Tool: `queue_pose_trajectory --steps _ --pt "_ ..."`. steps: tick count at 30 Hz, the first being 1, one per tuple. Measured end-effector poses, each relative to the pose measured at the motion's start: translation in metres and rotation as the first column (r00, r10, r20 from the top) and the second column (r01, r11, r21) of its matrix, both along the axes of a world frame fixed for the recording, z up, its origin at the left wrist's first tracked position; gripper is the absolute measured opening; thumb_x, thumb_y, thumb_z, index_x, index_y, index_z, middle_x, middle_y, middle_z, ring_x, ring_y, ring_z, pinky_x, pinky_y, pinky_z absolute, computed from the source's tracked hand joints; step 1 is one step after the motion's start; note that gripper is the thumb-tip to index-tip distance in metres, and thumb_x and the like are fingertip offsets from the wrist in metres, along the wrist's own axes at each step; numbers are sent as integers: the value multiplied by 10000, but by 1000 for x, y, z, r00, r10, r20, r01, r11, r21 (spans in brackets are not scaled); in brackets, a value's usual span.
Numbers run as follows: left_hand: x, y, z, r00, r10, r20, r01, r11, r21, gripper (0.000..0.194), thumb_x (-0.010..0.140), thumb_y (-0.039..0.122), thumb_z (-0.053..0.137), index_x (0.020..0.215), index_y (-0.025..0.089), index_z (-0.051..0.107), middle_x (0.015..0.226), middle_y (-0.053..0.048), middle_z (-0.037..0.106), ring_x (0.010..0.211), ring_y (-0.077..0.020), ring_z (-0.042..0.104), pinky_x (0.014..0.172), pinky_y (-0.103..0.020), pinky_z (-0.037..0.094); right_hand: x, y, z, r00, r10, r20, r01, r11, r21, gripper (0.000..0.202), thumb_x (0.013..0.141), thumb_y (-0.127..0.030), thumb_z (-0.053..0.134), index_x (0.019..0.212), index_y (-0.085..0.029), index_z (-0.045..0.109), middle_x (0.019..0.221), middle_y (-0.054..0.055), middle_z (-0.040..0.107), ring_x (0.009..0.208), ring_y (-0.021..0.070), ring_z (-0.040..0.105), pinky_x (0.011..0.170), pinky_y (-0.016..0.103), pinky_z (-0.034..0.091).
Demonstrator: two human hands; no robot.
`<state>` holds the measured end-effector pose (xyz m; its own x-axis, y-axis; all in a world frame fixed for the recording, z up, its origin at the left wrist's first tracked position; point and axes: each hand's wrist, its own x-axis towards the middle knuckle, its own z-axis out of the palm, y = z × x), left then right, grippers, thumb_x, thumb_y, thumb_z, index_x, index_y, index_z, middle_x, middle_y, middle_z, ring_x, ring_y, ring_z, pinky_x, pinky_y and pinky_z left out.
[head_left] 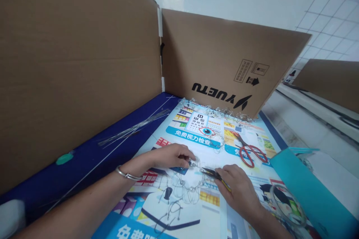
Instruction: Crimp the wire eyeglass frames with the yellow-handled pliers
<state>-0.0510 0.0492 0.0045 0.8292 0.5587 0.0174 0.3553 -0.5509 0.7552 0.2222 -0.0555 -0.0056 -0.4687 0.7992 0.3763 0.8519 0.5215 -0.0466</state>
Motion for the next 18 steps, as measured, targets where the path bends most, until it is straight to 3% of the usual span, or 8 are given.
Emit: queue_pose_trajectory --steps 11,18 --pt "2 -1 0 999 19 46 -20 999 32 296 833 345 539 1098 241 618 1021 -38 637 911 -158 578 791 -214 409 -2 2 -1 997 -2 -75 3 1000 23 243 848 -294 495 1059 -211 581 899 77 594 847 200 530 748 342 432" --pt "2 -2 1 994 -50 97 52 998 -27 268 824 340 567 1050 223 650 958 -43 653 886 -150 583 777 -207 425 -6 2 1 1000 -14 -13 13 999 -40 244 848 -279 499 1068 -215 581 894 72 579 842 199 508 753 339 409"
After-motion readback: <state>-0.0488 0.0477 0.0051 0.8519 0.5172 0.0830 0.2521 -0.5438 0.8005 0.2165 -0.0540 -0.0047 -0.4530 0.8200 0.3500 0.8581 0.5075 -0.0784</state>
